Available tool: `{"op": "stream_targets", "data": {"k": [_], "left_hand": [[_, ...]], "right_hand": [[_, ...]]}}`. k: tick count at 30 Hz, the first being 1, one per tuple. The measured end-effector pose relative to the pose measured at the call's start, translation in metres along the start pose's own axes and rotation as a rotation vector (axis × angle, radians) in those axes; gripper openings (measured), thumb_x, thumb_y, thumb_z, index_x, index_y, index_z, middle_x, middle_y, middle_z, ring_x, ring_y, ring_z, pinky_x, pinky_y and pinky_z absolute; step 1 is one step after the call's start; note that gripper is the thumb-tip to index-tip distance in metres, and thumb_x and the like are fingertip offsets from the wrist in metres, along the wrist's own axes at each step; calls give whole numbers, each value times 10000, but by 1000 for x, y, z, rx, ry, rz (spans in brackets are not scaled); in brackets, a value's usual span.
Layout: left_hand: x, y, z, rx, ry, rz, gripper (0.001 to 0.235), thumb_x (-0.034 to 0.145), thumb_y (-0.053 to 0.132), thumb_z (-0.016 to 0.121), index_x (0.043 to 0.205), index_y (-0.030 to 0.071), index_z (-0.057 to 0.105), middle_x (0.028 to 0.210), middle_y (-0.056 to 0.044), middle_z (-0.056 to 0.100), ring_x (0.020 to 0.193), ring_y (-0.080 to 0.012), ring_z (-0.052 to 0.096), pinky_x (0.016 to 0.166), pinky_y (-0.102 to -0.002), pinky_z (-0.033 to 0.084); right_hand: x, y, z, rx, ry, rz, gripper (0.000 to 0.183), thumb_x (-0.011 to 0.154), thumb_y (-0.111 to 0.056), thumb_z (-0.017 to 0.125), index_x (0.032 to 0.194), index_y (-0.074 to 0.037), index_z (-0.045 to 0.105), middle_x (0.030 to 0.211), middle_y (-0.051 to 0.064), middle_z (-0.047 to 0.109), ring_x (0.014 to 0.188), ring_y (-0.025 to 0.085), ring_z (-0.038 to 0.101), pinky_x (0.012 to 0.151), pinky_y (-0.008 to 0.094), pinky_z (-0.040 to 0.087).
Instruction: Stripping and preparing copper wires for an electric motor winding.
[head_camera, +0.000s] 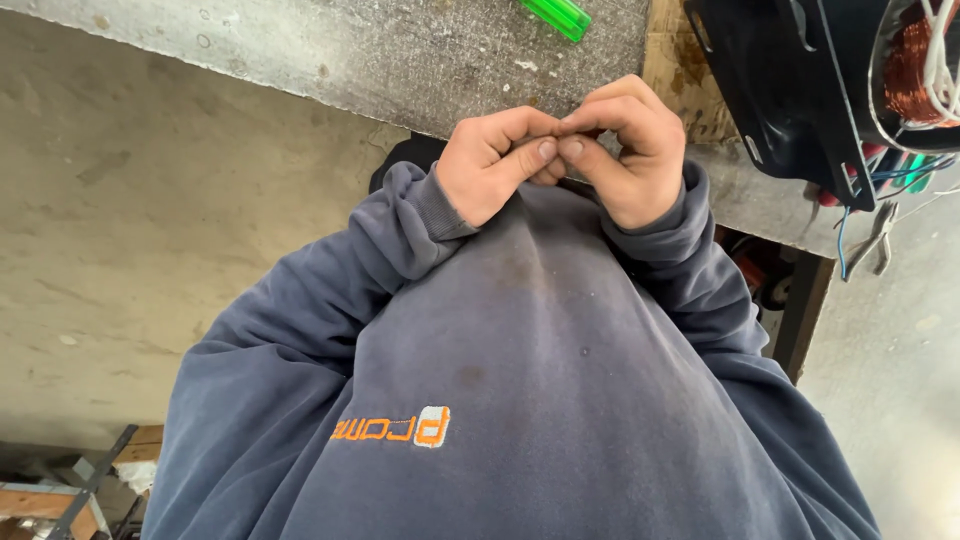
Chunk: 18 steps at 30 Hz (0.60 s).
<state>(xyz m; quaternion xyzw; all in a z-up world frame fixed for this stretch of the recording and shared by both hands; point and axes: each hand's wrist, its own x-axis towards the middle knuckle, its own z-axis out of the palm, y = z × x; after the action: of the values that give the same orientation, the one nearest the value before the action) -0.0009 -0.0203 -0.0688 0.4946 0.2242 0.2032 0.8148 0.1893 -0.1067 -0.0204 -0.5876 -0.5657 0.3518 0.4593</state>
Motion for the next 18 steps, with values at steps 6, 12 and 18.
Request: {"op": "stream_targets", "data": {"k": [6, 12, 18], "left_hand": [[-1, -6, -3, -174, -63, -60, 232, 1109, 149, 572, 1245, -19, 654, 992, -49, 712, 899, -101, 669, 849, -279, 589], [-4, -6, -4, -220, -44, -55, 235, 1105, 156, 573, 1232, -25, 654, 1009, -67, 724, 898, -111, 680, 846, -291, 593], [-5, -8, -4, -275, -50, -45, 227, 1109, 142, 566, 1230, -28, 654, 1014, -80, 735, 900, -117, 688, 856, -296, 595]], "right_hand": [[-3, 10, 1, 131, -12, 45, 169, 1009, 44, 749, 1140, -7, 656, 1113, 80, 634, 949, 141, 635, 869, 251, 529], [3, -7, 5, -194, 8, -106, 242, 993, 24, 795, 1198, 0, 668, 1122, 126, 684, 940, 195, 686, 812, 292, 578], [5, -9, 6, -465, 55, -284, 246, 958, 2, 827, 1172, -2, 707, 1090, 131, 700, 917, 257, 721, 797, 347, 595]]}}
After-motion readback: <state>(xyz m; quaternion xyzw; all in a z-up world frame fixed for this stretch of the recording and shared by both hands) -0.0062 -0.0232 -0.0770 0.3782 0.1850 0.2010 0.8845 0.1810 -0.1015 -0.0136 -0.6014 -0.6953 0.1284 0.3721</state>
